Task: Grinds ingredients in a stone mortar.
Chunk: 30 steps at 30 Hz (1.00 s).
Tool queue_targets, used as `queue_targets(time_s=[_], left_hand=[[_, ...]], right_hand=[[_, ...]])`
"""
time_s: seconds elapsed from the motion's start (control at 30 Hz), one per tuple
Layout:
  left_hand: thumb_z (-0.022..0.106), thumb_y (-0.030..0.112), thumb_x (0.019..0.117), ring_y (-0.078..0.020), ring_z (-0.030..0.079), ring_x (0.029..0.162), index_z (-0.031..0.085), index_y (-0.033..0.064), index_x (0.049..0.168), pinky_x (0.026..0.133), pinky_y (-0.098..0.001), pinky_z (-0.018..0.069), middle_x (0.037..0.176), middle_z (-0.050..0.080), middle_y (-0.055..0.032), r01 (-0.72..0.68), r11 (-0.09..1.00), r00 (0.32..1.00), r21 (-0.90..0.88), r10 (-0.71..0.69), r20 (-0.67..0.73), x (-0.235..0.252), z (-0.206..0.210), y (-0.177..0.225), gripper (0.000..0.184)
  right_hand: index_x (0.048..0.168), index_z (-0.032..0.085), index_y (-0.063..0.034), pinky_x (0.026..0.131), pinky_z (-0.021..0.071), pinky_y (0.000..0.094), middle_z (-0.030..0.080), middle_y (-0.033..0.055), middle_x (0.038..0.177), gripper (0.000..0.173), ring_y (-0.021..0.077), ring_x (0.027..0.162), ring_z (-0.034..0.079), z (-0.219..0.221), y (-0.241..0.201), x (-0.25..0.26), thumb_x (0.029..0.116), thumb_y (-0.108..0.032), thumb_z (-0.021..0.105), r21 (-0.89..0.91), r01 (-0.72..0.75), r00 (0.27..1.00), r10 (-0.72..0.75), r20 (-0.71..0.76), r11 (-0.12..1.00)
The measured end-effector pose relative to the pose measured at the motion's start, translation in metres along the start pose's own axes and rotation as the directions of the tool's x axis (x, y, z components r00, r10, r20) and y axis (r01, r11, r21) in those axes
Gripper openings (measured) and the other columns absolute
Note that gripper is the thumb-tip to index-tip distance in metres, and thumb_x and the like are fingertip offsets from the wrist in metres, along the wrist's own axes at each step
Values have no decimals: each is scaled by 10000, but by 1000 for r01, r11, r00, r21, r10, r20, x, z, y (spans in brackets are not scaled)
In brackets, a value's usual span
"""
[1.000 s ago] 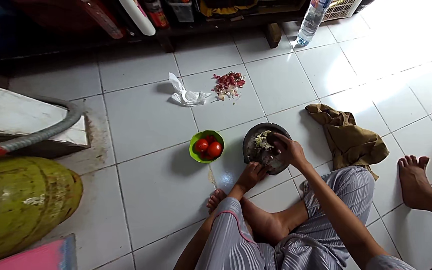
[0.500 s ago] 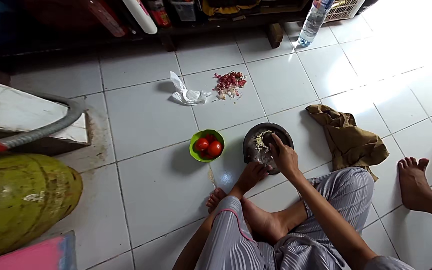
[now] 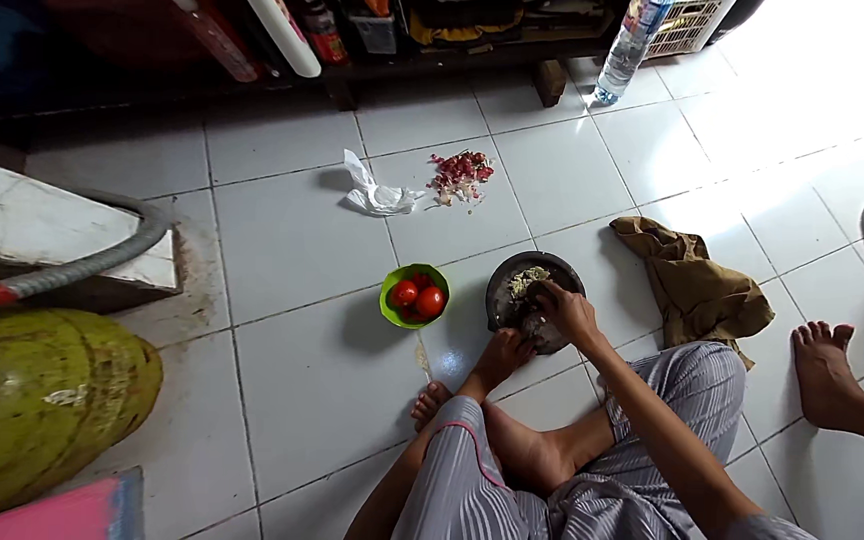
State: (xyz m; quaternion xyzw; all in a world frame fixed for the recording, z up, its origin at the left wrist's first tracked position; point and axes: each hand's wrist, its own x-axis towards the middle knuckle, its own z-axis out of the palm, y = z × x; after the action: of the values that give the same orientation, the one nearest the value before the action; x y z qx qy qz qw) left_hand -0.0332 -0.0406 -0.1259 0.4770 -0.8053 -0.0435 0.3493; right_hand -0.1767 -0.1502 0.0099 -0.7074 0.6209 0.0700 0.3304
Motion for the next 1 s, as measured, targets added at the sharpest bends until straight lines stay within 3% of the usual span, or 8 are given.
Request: queue_targets(time_s=[0.1, 0.27, 0.4, 0.53, 0.6, 0.73, 0.83, 1.0], left_hand=[[610, 209, 972, -354, 703, 853, 768, 71, 1093, 841, -439, 561, 883, 725, -146, 6, 1000, 1000, 28, -5, -14, -3, 2, 1, 242], [622, 191, 967, -379, 710, 863, 773, 55, 1074, 855, -469, 564, 898, 730, -174, 8, 1000, 1000, -10, -8, 1, 0, -1, -1, 230], [594, 214, 984, -345, 700, 847, 767, 69, 1093, 835, -430, 563, 888, 726, -142, 8, 1000, 1000, 13, -8, -13, -4, 1, 0, 250], [638, 201, 956, -365, 703, 845, 774, 76, 1066, 848, -450, 566, 871, 719, -160, 8, 1000, 999, -2, -9, -34, -2, 2, 0, 215], [644, 190, 954, -374, 703, 859, 772, 67, 1075, 857, -456, 565, 881, 718, -169, 20, 1000, 999, -21, -20, -25, -1, 2, 0, 215], [626, 208, 961, -356, 705, 874, 778, 70, 1069, 873, -435, 555, 893, 728, -157, 11, 1000, 998, 7, -11, -58, -5, 6, 0, 232], [610, 223, 975, -332, 700, 869, 775, 75, 1053, 874, -413, 553, 886, 720, -144, -27, 999, 994, 43, 31, -103, -4, 11, -4, 236], [612, 216, 969, -333, 702, 864, 776, 62, 1025, 864, -408, 553, 872, 718, -149, -32, 997, 994, 66, 39, -106, -5, 11, -3, 232]], right_hand=[[1548, 492, -186, 897, 510, 605, 732, 253, 1051, 486, 459, 1014, 694, 11, 0, -7, 1089, -344, 507, 51, 25, 987, -17, -158, 998], [1564, 462, -204, 969, 487, 606, 710, 252, 1178, 499, 455, 1124, 666, 5, -6, 3, 1096, -374, 482, -47, 15, 999, -14, 33, 999], [1547, 492, -183, 890, 516, 610, 731, 248, 1053, 497, 457, 1015, 694, 11, -12, -2, 1082, -353, 523, 5, 62, 994, -61, -91, 998], [1525, 516, -173, 1006, 477, 612, 696, 244, 1230, 475, 436, 1161, 655, 8, 8, 17, 1088, -360, 512, 99, 103, 990, -111, 82, 990], [1447, 593, -106, 1021, 485, 602, 692, 232, 1255, 433, 407, 1157, 667, -5, 28, 19, 1080, -331, 543, 258, 117, 993, -122, 1, 959], [1444, 583, -68, 994, 486, 602, 691, 241, 1244, 417, 416, 1134, 670, -22, 48, -5, 1094, -285, 514, 330, 45, 990, 2, -140, 943], [1444, 575, -51, 1030, 477, 549, 677, 236, 1281, 424, 380, 1173, 660, -13, 58, -7, 1098, -285, 501, 376, -33, 987, 89, -131, 926], [1472, 557, -73, 1035, 480, 548, 686, 235, 1269, 459, 392, 1169, 665, 19, 43, -1, 1092, -324, 508, 344, 12, 997, 14, -72, 939]])
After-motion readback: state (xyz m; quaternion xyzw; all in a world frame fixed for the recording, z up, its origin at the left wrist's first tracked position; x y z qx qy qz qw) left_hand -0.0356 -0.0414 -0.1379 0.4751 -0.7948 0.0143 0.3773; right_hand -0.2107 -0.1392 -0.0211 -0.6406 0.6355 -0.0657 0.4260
